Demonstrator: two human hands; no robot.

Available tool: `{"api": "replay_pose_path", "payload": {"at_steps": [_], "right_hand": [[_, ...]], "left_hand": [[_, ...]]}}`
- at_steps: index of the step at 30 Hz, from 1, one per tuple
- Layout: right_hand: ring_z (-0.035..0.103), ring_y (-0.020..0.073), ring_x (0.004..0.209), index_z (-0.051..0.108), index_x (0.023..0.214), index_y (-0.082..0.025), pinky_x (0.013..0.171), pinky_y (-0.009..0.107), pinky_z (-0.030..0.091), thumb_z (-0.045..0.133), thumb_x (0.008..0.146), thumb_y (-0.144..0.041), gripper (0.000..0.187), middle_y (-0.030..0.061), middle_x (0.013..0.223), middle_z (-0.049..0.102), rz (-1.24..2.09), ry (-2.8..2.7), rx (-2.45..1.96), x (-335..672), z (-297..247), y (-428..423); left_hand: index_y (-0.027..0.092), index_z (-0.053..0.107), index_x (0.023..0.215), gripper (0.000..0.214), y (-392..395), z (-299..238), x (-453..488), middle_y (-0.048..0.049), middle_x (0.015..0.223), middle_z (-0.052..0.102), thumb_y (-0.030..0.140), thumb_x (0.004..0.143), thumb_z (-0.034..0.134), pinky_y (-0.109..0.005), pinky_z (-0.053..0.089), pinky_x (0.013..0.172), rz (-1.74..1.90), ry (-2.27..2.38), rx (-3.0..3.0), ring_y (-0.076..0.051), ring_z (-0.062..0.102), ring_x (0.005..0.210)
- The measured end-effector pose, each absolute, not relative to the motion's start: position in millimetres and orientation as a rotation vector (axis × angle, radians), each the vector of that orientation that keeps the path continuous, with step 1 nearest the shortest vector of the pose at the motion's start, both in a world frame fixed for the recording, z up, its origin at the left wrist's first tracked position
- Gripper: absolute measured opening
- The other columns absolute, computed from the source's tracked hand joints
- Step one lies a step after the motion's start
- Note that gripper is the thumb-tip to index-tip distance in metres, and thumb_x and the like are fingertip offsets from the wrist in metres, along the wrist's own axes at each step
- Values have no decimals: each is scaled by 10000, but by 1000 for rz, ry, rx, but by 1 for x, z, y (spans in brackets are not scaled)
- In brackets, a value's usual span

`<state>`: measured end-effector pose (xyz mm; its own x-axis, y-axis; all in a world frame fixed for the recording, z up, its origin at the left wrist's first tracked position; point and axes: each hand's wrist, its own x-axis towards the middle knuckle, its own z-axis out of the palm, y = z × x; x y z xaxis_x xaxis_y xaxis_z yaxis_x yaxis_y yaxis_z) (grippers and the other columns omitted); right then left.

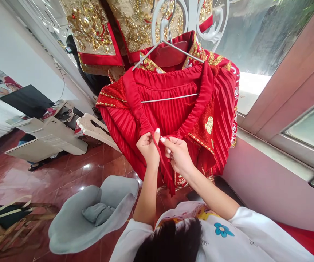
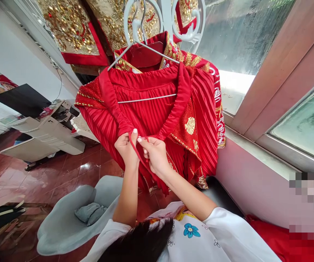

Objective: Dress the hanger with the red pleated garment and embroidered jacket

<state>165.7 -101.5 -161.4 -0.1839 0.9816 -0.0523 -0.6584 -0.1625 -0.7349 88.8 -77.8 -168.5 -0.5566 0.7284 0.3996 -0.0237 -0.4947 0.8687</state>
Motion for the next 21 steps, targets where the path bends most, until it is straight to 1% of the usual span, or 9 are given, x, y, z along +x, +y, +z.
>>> {"api": "replay_pose_path", "payload": {"at_steps": [2,6,7,9,12,14,17,19,21], "right_hand": [[258,20,416,540,605,-144,410,197,175,771,639,-353,314,-90,455,391,1528,-778,-660,166,-165,-100],[279,32,465,429,541,-162,460,208,210,707,725,-350,382,-79,484,371,1317,-931,-687,164,-171,-94],[272,34,473,400,537,-168,466,210,211,699,731,-354,402,-80,490,355,1295,-951,-700,163,-172,-92],[259,38,482,366,542,-177,472,214,207,693,729,-370,423,-83,499,331,1263,-956,-735,162,-173,-90],[238,40,469,347,543,-188,462,219,192,693,709,-412,444,-88,487,310,1287,-910,-765,162,-173,-89],[220,38,453,352,539,-192,452,221,181,700,689,-431,449,-92,473,307,1350,-876,-756,163,-171,-89],[210,36,438,368,540,-192,442,223,166,710,675,-440,444,-94,463,318,1415,-836,-746,165,-169,-89],[208,35,435,367,537,-192,441,225,158,716,675,-435,447,-94,460,315,1422,-819,-745,167,-168,-88],[207,35,435,372,532,-189,442,226,154,721,676,-430,447,-93,459,315,1417,-827,-744,170,-167,-87]], "left_hand": [[139,580,586,299,-79,-168,90,34,540,556,367,678,750,-183,409,497,2088,1155,1060,-63,510,507],[157,636,663,179,-78,-168,89,-5,759,661,291,655,756,-207,505,653,1984,924,973,-94,620,702],[161,635,657,170,-77,-169,89,-8,784,671,276,647,760,-214,514,673,1980,890,966,-99,632,727],[163,627,627,179,-75,-171,87,0,745,677,264,640,773,-209,515,667,2018,867,966,-94,635,702],[164,661,640,184,-73,-175,85,3,677,680,293,640,792,-196,508,647,2068,881,1015,-82,625,646],[163,693,674,194,-73,-178,84,-10,688,693,323,639,795,-210,515,664,2067,913,1058,-92,630,652],[170,737,800,214,-78,-179,79,-39,823,722,332,665,775,-263,531,763,1967,1002,1129,-135,664,772],[178,744,887,205,-85,-178,73,-53,930,718,294,719,724,-289,521,830,1863,1090,1281,-164,664,878],[187,741,919,182,-93,-175,68,-57,963,701,235,765,657,-295,504,848,1781,1243,1552,-172,649,908]]}}
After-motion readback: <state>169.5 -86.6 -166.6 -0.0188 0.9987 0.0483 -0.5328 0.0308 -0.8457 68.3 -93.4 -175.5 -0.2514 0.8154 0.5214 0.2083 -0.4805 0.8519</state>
